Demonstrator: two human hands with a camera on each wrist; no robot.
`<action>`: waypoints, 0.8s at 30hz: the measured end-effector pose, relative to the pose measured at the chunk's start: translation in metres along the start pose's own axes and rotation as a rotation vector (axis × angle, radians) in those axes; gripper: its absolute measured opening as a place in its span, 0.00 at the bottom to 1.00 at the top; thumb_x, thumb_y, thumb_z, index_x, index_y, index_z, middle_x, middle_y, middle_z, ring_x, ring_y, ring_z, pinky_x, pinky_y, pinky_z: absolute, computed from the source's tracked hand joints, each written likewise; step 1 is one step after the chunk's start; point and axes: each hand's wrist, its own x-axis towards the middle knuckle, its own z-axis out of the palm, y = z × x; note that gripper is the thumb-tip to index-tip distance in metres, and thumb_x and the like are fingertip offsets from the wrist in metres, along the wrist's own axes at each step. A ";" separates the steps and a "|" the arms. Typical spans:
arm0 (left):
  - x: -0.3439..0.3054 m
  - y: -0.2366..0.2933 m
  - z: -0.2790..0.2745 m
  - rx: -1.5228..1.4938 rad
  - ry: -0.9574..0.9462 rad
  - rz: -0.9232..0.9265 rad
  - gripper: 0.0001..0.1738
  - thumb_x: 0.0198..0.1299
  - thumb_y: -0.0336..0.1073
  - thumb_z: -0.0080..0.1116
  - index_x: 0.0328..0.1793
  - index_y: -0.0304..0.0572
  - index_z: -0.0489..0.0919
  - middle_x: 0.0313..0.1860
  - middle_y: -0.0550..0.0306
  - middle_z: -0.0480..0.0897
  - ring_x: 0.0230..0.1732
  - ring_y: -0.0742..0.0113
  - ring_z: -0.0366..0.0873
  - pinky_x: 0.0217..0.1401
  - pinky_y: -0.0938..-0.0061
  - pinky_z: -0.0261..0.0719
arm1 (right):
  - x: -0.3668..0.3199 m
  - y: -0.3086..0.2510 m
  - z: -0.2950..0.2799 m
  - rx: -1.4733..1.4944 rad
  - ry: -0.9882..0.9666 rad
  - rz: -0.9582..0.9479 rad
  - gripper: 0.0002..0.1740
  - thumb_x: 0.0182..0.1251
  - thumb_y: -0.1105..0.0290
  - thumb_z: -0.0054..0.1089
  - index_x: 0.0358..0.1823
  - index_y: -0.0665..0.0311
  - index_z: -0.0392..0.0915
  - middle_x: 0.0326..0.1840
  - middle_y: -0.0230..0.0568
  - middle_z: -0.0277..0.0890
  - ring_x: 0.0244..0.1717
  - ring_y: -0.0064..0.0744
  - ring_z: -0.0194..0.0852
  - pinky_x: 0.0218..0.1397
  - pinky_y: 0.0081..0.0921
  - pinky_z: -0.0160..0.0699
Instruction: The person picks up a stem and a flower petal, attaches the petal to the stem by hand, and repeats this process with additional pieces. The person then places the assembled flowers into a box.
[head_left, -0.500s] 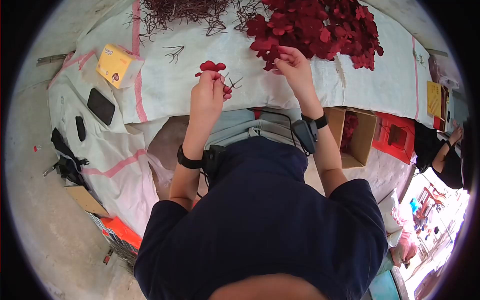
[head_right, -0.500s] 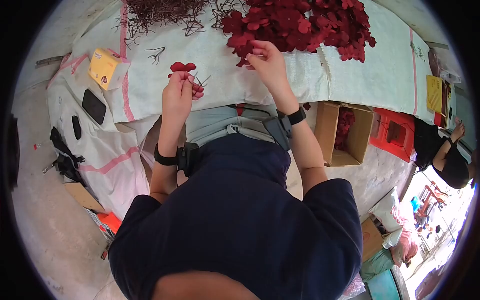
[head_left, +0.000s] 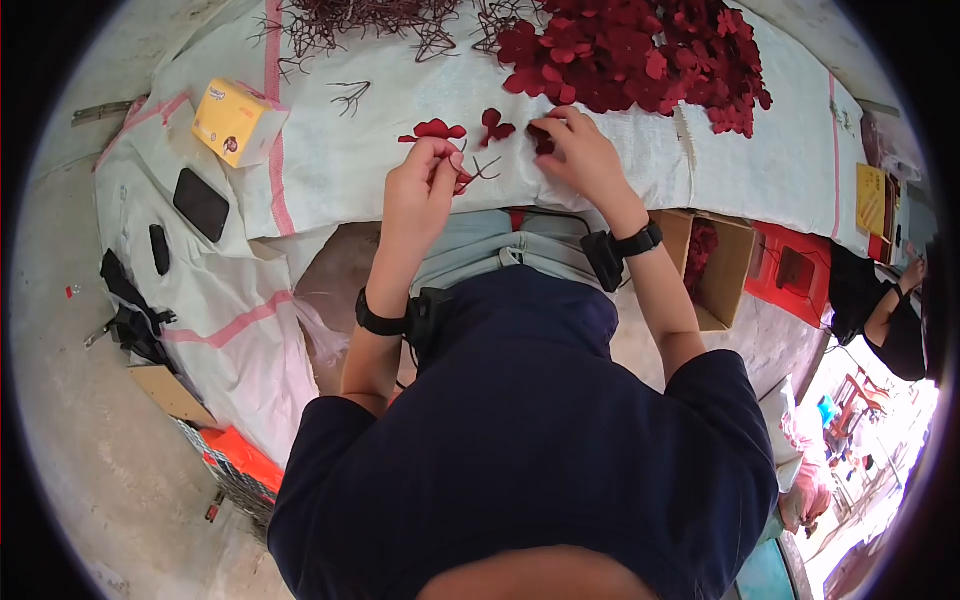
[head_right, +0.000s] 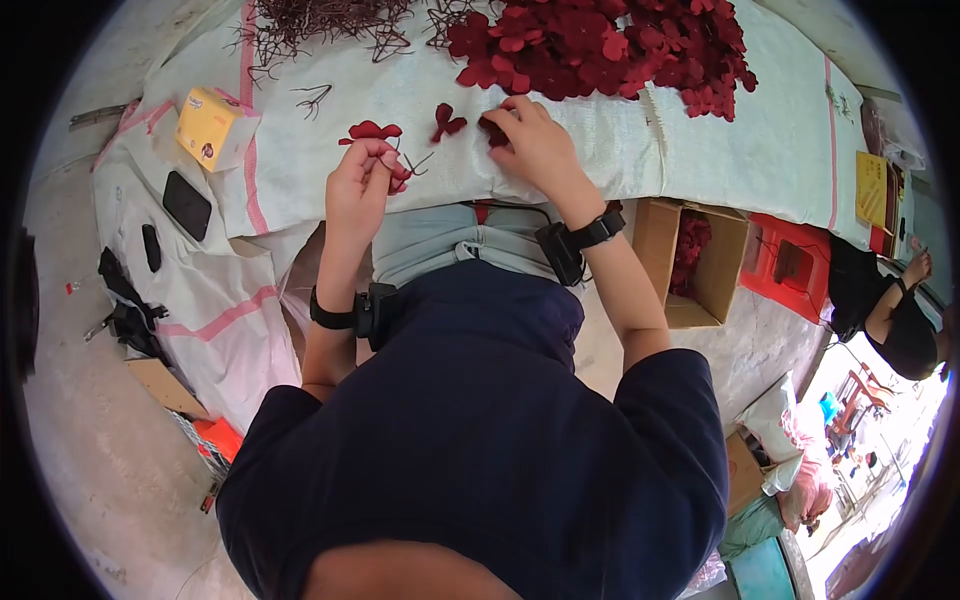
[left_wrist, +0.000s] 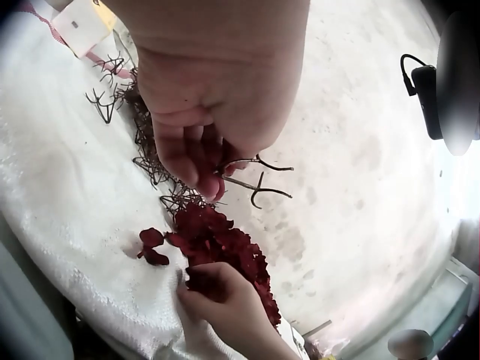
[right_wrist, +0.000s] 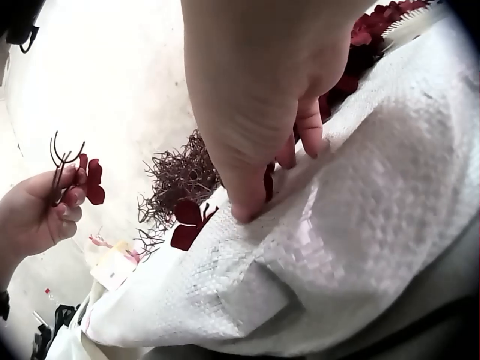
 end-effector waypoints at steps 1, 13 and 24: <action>-0.001 0.000 0.000 0.001 0.003 -0.001 0.05 0.59 0.30 0.43 0.37 0.36 0.68 0.23 0.60 0.74 0.26 0.78 0.72 0.27 0.84 0.72 | 0.001 0.002 0.004 0.001 -0.001 -0.002 0.23 0.43 0.72 0.59 0.45 0.57 0.69 0.45 0.37 0.65 0.43 0.35 0.67 0.39 0.25 0.71; -0.004 -0.003 0.001 -0.025 -0.042 -0.036 0.05 0.59 0.30 0.44 0.36 0.36 0.69 0.24 0.62 0.74 0.25 0.80 0.70 0.28 0.86 0.71 | -0.005 0.004 -0.001 0.041 0.235 0.464 0.24 0.46 0.66 0.60 0.48 0.61 0.68 0.48 0.46 0.63 0.43 0.39 0.67 0.44 0.30 0.68; -0.004 -0.005 0.003 -0.055 -0.032 -0.026 0.03 0.56 0.26 0.44 0.33 0.33 0.68 0.22 0.60 0.73 0.24 0.80 0.70 0.26 0.83 0.72 | -0.008 0.033 0.006 -0.169 0.126 -0.134 0.21 0.48 0.72 0.56 0.47 0.61 0.69 0.46 0.42 0.65 0.39 0.36 0.67 0.42 0.24 0.68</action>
